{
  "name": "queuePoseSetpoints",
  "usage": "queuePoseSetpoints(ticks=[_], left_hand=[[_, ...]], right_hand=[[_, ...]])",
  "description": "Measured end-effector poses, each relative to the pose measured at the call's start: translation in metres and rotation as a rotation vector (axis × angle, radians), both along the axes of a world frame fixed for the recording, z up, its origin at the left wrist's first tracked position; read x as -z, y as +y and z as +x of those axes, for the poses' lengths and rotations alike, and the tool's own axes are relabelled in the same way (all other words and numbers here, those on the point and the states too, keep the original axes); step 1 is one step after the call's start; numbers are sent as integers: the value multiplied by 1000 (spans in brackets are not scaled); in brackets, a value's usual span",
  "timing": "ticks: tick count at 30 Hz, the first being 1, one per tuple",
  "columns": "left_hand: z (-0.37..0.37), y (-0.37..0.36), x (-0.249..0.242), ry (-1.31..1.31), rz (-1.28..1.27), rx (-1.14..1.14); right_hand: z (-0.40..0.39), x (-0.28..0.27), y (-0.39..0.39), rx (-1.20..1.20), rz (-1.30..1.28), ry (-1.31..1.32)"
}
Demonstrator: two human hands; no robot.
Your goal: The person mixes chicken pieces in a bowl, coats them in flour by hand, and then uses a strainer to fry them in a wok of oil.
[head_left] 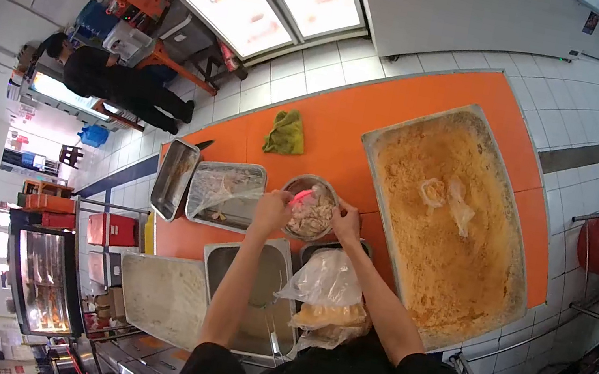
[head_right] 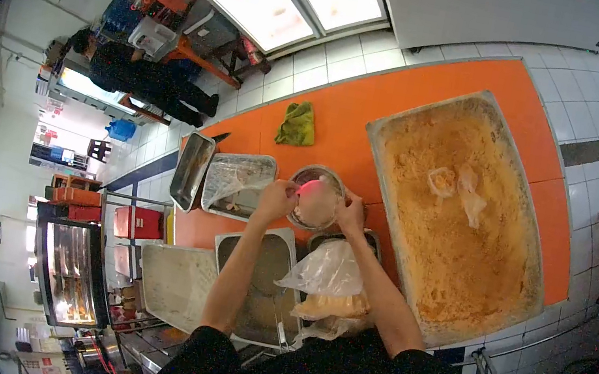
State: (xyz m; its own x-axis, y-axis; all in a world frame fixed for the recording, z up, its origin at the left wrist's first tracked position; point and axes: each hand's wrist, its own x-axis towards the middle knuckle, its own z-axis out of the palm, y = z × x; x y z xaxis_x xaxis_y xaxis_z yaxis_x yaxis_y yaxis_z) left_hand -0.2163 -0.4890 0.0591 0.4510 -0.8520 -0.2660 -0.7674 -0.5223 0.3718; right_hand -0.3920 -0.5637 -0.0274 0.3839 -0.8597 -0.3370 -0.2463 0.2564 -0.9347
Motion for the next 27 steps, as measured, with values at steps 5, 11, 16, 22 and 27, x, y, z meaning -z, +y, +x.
queuePoseSetpoints(ticks=[5, 11, 16, 22, 27], left_hand=[[-43, 8, -33, -298, 92, 198], [-59, -12, 10, -417, 122, 233], [-43, 3, -32, -376, 126, 119], [-34, 24, -10, -355, 186, 171], [-27, 13, -57, -381, 192, 164]], right_hand=[[-2, -11, -1, -40, 114, -8], [2, 10, 0, -20, 64, -69], [3, 27, 3, 35, 5, 24], [0, 10, 4, -9, -22, 2], [3, 15, 0, 2, 50, -33]])
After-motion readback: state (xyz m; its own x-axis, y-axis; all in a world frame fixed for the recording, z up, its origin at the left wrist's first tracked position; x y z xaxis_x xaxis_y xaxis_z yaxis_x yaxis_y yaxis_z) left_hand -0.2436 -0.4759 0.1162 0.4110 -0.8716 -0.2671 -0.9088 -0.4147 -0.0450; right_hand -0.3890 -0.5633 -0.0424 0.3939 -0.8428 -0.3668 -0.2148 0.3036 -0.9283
